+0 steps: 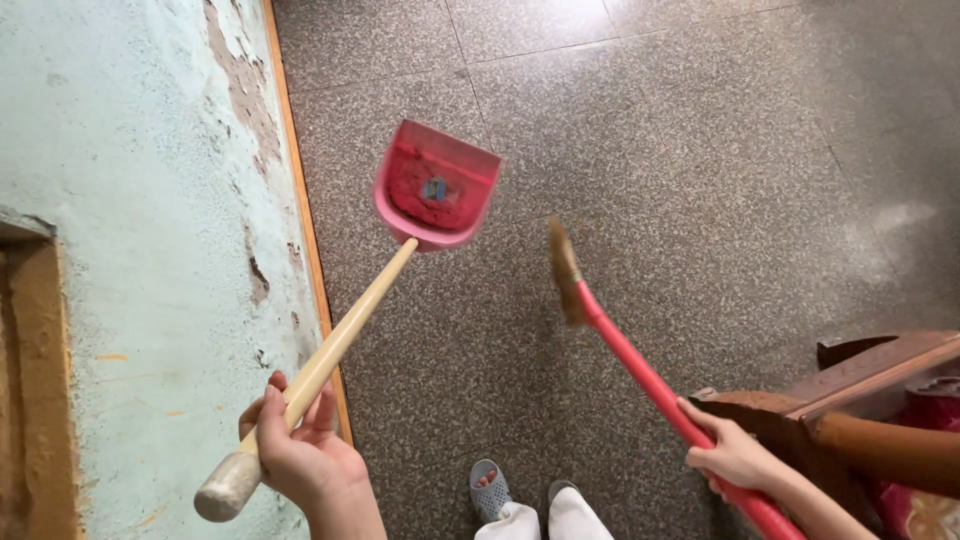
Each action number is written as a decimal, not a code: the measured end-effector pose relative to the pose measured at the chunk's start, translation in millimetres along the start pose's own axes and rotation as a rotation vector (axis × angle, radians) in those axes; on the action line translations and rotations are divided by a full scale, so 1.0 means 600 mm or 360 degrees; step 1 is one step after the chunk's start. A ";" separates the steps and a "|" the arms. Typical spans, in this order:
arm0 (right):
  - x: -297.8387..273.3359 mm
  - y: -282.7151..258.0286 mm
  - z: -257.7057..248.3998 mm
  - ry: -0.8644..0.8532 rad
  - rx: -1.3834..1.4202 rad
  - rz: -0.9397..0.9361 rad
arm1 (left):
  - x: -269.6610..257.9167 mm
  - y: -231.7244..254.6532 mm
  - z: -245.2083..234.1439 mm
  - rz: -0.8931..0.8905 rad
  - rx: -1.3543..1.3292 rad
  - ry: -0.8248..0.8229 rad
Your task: The person sweeps a tiled floor using a red broom and collects debris into a pink dustpan. They move along a wall and around furniture, repeatedly sweeping small amounts of dirt into the dustpan.
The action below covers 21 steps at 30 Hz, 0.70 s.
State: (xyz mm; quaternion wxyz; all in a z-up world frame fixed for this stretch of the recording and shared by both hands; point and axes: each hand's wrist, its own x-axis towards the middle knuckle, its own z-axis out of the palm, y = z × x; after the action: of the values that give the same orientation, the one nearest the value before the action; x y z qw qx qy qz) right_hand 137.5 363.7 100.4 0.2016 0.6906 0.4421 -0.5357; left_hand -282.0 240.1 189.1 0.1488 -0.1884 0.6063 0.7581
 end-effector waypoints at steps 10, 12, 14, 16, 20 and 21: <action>0.044 -0.038 0.289 -0.0783 -0.0443 -0.0514 | -0.016 0.037 -0.018 0.0079 -0.0013 0.0042; 0.059 -0.070 0.326 -0.0796 -0.0531 -0.0507 | -0.022 0.040 -0.020 0.0091 -0.0010 0.0050; 0.085 -0.104 0.334 -0.0805 -0.0615 -0.0504 | -0.026 0.039 -0.016 0.0106 -0.0007 0.0052; 0.120 -0.136 0.311 -0.0676 -0.0687 -0.0294 | -0.030 0.033 -0.009 0.0187 0.0042 0.0010; 0.211 -0.131 0.200 -0.0512 -0.0383 -0.0184 | -0.034 0.015 0.022 0.0162 0.0110 0.0062; 0.232 -0.132 0.163 -0.0449 -0.0413 -0.0185 | -0.038 0.010 0.036 0.0177 0.0143 0.0084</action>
State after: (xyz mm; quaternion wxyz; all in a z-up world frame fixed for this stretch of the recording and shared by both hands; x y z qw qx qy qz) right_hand 21.9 386.7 -45.7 0.3175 0.5504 0.5139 -0.5763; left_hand -266.9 260.1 209.3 0.0987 -0.1675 0.6531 0.7319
